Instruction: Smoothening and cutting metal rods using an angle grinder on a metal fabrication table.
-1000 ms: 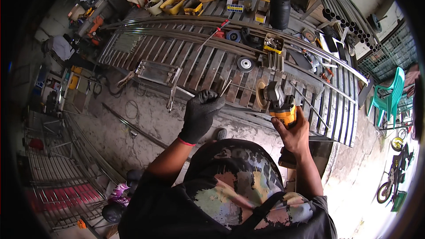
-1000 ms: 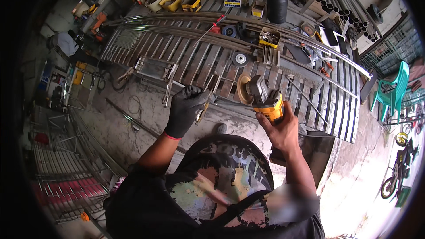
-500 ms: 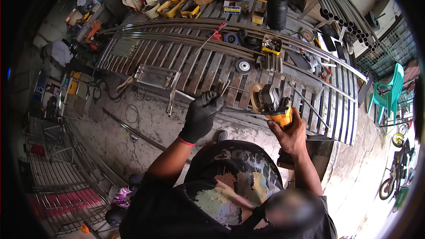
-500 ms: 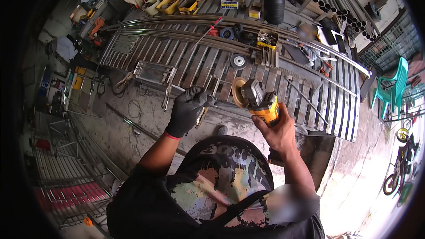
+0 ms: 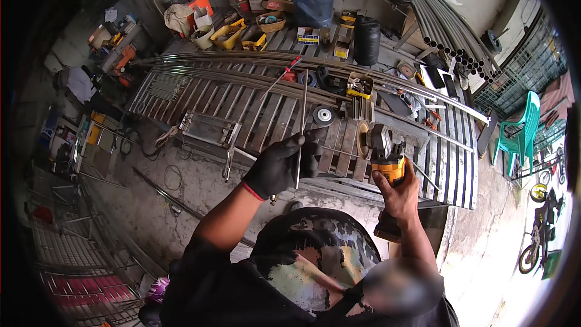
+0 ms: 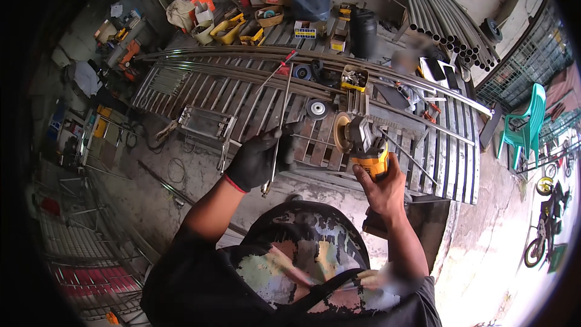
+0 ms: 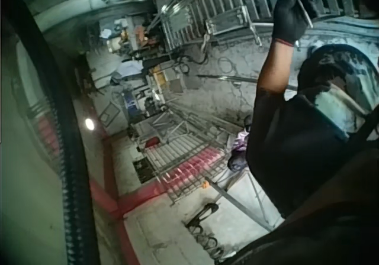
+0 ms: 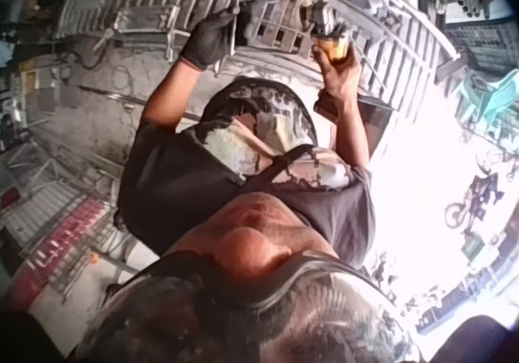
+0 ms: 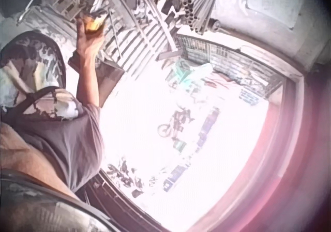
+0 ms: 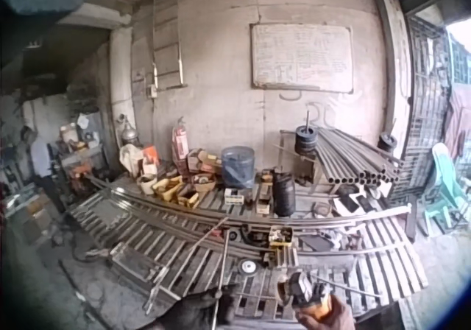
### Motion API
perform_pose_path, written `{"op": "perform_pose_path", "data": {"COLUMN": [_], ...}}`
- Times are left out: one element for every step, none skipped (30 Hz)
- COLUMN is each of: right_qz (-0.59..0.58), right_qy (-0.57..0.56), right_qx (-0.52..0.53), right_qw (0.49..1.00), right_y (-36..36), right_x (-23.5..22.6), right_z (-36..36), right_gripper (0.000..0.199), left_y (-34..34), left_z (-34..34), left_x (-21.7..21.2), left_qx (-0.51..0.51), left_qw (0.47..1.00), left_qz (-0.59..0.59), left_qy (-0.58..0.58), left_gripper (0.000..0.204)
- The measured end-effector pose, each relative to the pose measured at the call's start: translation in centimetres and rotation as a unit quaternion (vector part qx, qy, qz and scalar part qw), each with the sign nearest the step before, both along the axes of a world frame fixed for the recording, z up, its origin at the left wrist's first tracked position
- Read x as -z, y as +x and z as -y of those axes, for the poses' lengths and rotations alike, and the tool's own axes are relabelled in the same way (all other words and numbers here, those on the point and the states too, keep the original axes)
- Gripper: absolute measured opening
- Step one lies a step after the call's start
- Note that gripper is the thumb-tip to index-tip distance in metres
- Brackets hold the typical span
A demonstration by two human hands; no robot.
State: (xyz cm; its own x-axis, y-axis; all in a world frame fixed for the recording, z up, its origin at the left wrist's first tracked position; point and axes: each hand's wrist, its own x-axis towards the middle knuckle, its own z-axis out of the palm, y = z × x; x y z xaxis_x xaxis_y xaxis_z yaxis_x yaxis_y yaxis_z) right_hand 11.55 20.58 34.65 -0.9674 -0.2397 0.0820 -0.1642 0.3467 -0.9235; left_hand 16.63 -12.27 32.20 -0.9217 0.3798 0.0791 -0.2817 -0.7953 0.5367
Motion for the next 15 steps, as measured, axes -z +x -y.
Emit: {"op": "perform_pose_path", "data": {"right_qz": [-0.014, -0.028, -0.015, 0.008, 0.009, 0.009, 0.008, 0.006, 0.004, 0.006, 0.008, 0.009, 0.010, 0.000, -0.010], "right_qy": [0.022, 0.044, 0.017, 0.045, 0.055, 0.064, 0.063, 0.041, 0.018, 0.020, 0.029, 0.038, 0.040, 0.021, 0.004], "right_qx": [0.010, 0.019, 0.022, 0.022, 0.022, 0.022, 0.026, 0.032, 0.037, 0.039, 0.042, 0.045, 0.047, 0.038, 0.031], "right_qw": [1.000, 0.998, 0.999, 0.999, 0.998, 0.998, 0.998, 0.999, 0.999, 0.999, 0.999, 0.998, 0.998, 0.999, 0.999], "right_y": [-0.2, -0.4, -0.2, 0.0, -0.1, -0.3, -0.1, 0.1, 0.3, 0.4, 0.4, 0.4, 0.3, 0.3, 0.2], "right_x": [-0.3, -0.5, -0.5, -1.0, -1.0, -1.0, -1.3, -1.6, -1.8, -2.0, -2.1, -2.2, -2.0, -1.7, -1.5], "right_z": [-0.2, -0.4, -0.6, -0.6, -0.8, -0.8, -0.9, -0.8, -0.8, -1.0, -1.1, -1.2, -1.1, -1.1, -1.2], "right_gripper": [0.055, 0.054, 0.055, 0.052, 0.052, 0.052, 0.052, 0.052, 0.052, 0.052, 0.052, 0.053, 0.053, 0.053, 0.053], "left_y": [-0.8, -1.3, -1.6, -2.0, -1.8, -2.2, -2.2, -2.3, -2.2, -2.0, -2.0, -2.0, -2.2, -2.4, -2.5], "left_z": [-1.0, -1.1, -1.2, -1.2, -1.7, -1.2, -0.7, -0.4, -0.7, -1.3, -1.6, -1.8, -1.8, -1.5, -1.1], "left_x": [-0.8, -0.6, -0.1, 0.2, -0.2, 0.5, 0.9, 1.2, 1.7, 0.9, 0.2, -0.8, -2.5, -2.7, -2.8], "left_qx": [-0.047, -0.042, -0.084, -0.126, -0.153, -0.150, -0.164, -0.178, -0.203, -0.201, -0.234, -0.266, -0.223, -0.221, -0.225], "left_qw": [0.997, 0.998, 0.988, 0.965, 0.944, 0.944, 0.923, 0.894, 0.933, 0.934, 0.912, 0.885, 0.889, 0.891, 0.868], "left_qz": [0.060, 0.055, 0.057, 0.056, 0.034, 0.029, -0.045, -0.118, -0.108, -0.106, -0.085, -0.063, -0.061, -0.061, -0.067], "left_qy": [-0.009, -0.008, -0.115, -0.221, -0.290, -0.291, -0.344, -0.393, -0.277, -0.276, -0.327, -0.376, -0.394, -0.393, -0.438], "left_gripper": [0.048, 0.048, 0.043, 0.040, 0.031, 0.031, 0.028, 0.025, 0.024, 0.024, 0.025, 0.027, 0.028, 0.028, 0.023]}}
